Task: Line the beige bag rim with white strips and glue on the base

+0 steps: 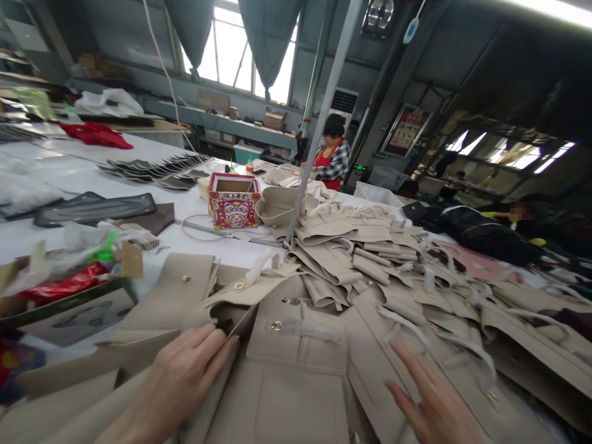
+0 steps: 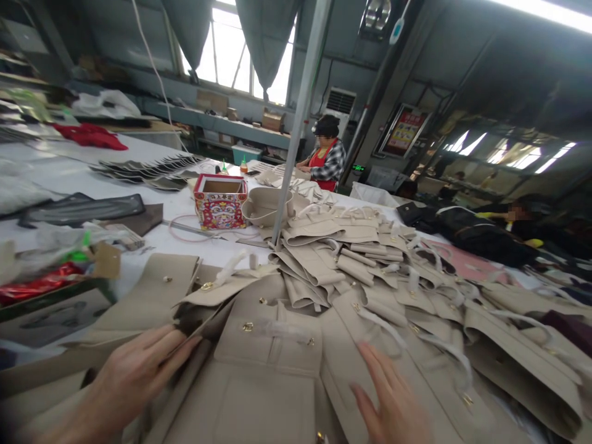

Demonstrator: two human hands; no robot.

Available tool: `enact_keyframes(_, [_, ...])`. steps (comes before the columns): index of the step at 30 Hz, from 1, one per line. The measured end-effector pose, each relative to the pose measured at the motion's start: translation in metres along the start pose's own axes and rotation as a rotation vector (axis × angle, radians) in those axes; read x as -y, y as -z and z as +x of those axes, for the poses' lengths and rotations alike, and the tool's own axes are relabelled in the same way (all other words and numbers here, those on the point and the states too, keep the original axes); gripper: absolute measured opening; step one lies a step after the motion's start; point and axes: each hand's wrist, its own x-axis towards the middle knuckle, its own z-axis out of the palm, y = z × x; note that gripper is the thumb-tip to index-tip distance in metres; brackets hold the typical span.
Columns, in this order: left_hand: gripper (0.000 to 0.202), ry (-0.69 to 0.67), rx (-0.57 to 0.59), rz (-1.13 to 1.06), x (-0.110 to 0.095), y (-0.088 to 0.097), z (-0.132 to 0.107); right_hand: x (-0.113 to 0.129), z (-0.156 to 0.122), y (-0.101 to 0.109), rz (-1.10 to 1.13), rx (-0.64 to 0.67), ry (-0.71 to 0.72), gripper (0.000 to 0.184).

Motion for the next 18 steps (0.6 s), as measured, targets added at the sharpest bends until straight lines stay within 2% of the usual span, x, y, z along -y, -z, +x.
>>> enact_keyframes(4, [0.033,0.001,-0.019,-0.021,-0.002,-0.011,0.017,0.055,0.116,-0.042,-0.304,0.063,0.234,0.066])
enact_keyframes(6, [0.032,-0.032,-0.03,-0.04,0.0,-0.016,0.018,0.069,0.157,-0.068,-0.383,0.106,0.258,0.069])
enact_keyframes(8, [0.03,-0.078,-0.052,-0.069,0.004,-0.021,0.011,0.069,0.18,-0.092,-0.41,0.14,0.253,0.063])
enact_keyframes(11, [0.027,-0.148,-0.077,-0.109,0.01,-0.029,-0.004,0.058,0.191,-0.113,-0.422,0.205,0.255,0.042])
enact_keyframes(13, [0.027,-0.16,-0.098,-0.137,0.014,-0.031,-0.009,0.051,0.196,-0.116,-0.425,0.244,0.251,0.028])
enact_keyframes(15, [0.027,-0.12,-0.139,-0.174,0.016,-0.025,-0.003,0.046,0.205,-0.108,-0.419,0.258,0.233,0.019])
enact_keyframes(18, [0.029,0.027,-0.249,-0.246,0.013,0.004,0.022,0.04,0.221,-0.077,-0.384,0.22,0.208,0.018])
